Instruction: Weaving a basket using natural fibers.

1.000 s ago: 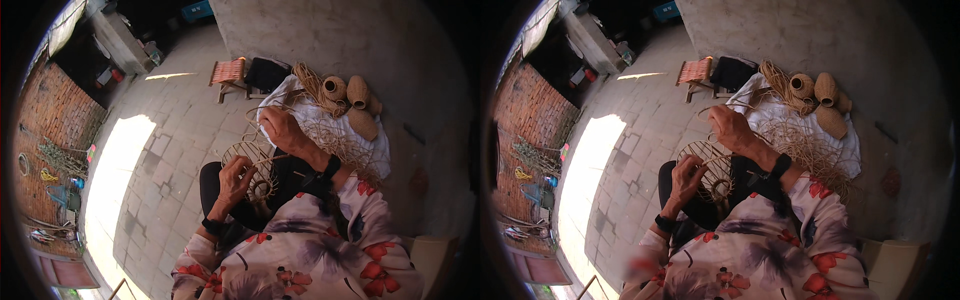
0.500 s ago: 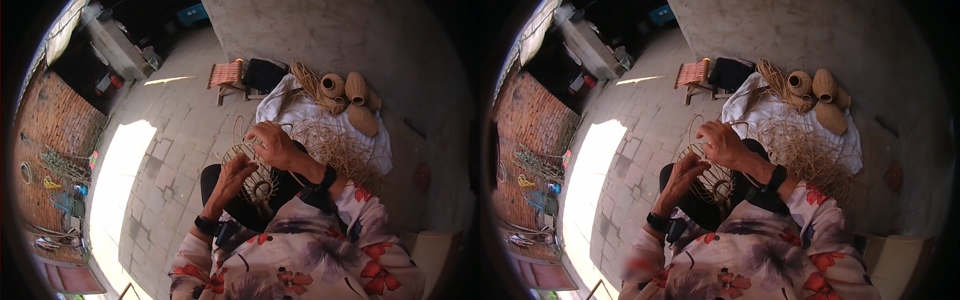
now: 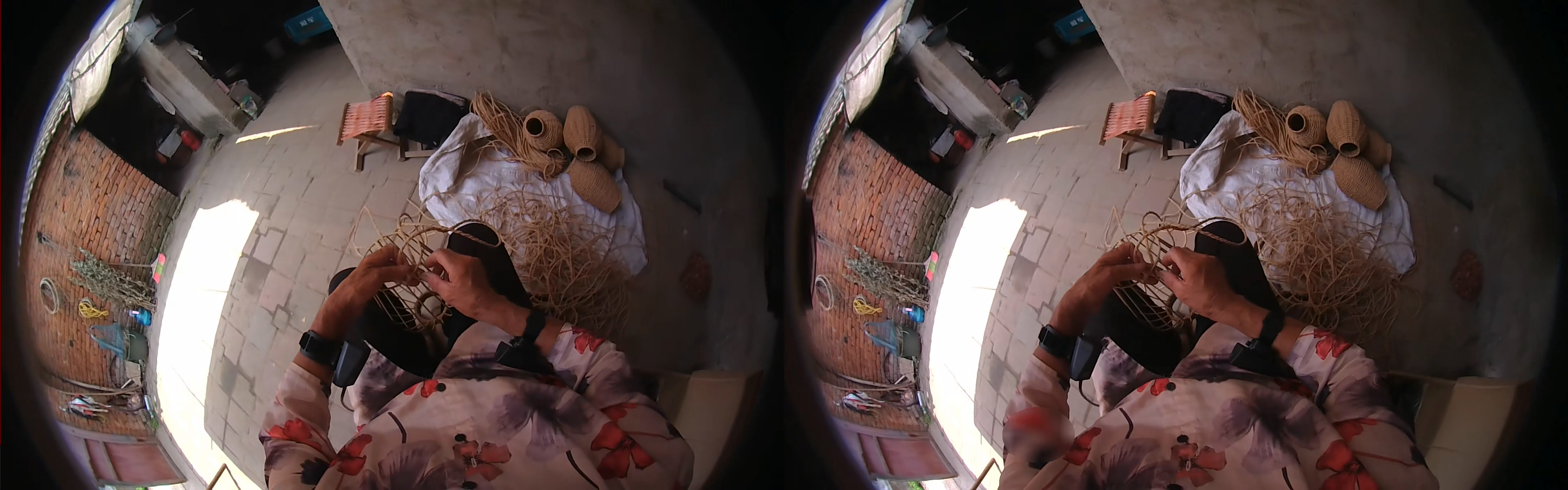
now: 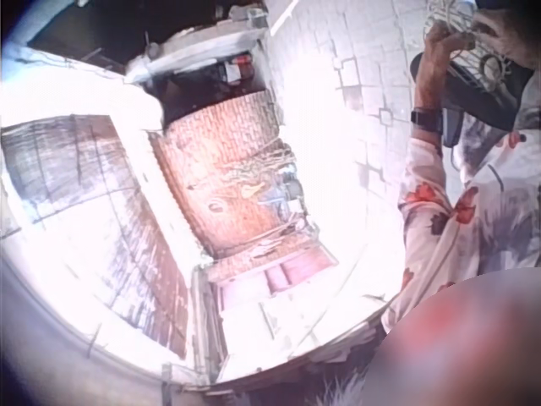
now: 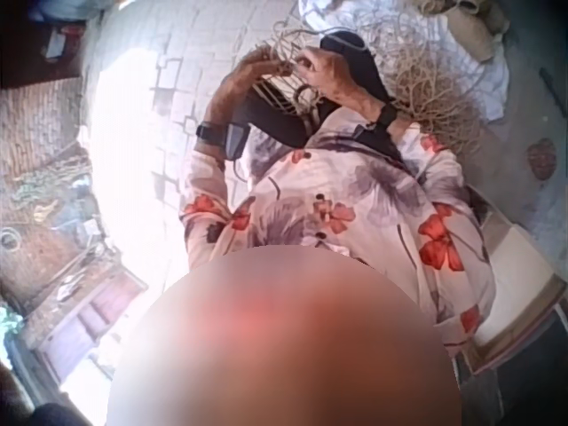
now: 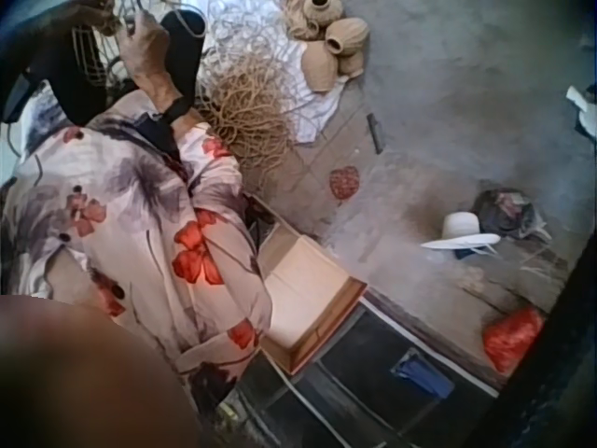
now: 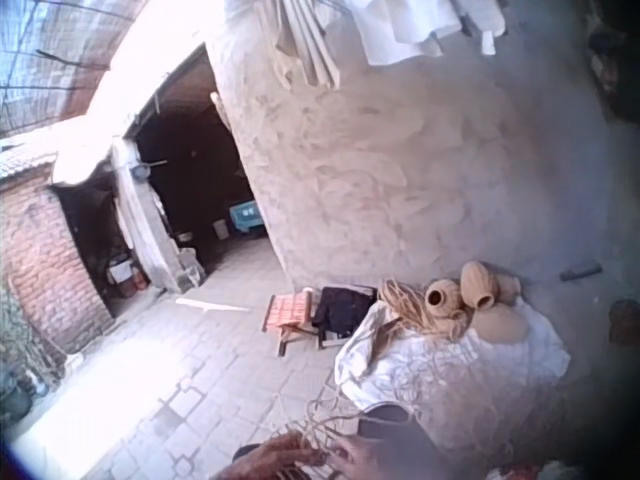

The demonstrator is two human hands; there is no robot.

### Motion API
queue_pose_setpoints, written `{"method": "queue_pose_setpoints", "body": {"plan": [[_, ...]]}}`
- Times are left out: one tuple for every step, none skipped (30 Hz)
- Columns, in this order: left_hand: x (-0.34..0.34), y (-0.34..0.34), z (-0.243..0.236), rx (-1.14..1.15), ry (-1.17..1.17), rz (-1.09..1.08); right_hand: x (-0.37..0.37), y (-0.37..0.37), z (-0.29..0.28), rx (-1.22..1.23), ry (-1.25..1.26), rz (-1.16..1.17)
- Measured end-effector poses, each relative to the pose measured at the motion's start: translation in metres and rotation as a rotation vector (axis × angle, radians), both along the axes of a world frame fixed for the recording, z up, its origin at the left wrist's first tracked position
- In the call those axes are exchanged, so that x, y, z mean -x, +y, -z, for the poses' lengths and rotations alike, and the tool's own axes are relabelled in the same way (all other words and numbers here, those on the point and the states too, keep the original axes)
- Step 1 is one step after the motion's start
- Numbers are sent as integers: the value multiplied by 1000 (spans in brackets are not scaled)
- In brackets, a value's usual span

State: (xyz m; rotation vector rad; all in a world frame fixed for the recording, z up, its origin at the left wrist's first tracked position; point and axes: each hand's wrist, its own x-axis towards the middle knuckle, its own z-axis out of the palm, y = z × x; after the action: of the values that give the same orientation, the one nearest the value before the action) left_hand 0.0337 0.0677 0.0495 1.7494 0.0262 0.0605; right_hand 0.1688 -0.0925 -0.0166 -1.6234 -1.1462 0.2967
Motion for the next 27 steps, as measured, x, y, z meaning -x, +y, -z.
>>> {"method": "queue_pose_setpoints", "body": {"plan": [[-1, -1, -1, -1, 3, 2, 1, 2, 2, -1, 3, 2], [-3, -2, -4, 46, 43, -24, 3, 3, 3, -18, -58, 35], [-4, -3, -6, 93, 84, -50, 5, 5, 4, -34, -118, 68], [-5, -3, -6, 93, 85, -49, 7, 6, 2, -34, -117, 69], [-5, -3, -7, 114, 110, -65, 10, 6, -2, 0, -200, 86], [-6, -3, -7, 135, 135, -81, 13, 7, -4, 35, -284, 102], [-7, -4, -7, 134, 134, -79, 14, 8, -4, 35, -284, 104], [-8, -5, -6, 160, 168, -117, 16, 9, -5, 60, -312, 121], [-9, -6, -5, 186, 201, -157, 17, 10, -5, 86, -340, 139], [-9, -5, 0, 185, 199, -158, 18, 12, -5, 84, -342, 137], [-9, -1, 8, 185, 220, -197, 19, 14, -5, 111, -359, 142], [-9, 1, 14, 185, 240, -237, 20, 15, -4, 138, -376, 146], [-10, 0, 15, 184, 239, -234, 18, 16, -2, 138, -378, 149], [-11, -1, 17, 181, 216, -247, 15, 17, 2, 95, -373, 147], [-12, -2, 18, 178, 192, -260, 12, 17, 4, 53, -370, 145], [-12, -3, 21, 178, 189, -262, 8, 17, 7, 51, -373, 143], [-13, -6, 25, 194, 157, -283, 2, 14, 9, -33, -277, 95], [-13, -6, 27, 211, 125, -304, -4, 12, 11, -116, -181, 46], [-13, -6, 29, 216, 122, -307, -10, 6, 6, -112, -184, 43], [-12, -7, 32, 181, 132, -337, -16, -1, -8, -65, 346, -120], [-11, -7, 36, 147, 143, -368, -22, -8, -19, -10, 878, -279], [-10, -9, 37, 154, 136, -370, -29, -15, -27, 44, 1008, -338], [-9, -8, 41, 30, 138, -420, -42, -20, -25, 64, 1028, -355], [-7, -8, 44, -93, 141, -472, -57, -30, -27, 85, 1030, -337], [-8, -11, 44, -87, 136, -475, -76, -44, -30, 105, 1032, -312], [-8, -17, 41, -214, 85, -574, -105, -61, -23, 161, 991, -323], [-5, -22, 37, -341, 35, -677, -140, -80, -10, 220, 950, -338]]}}
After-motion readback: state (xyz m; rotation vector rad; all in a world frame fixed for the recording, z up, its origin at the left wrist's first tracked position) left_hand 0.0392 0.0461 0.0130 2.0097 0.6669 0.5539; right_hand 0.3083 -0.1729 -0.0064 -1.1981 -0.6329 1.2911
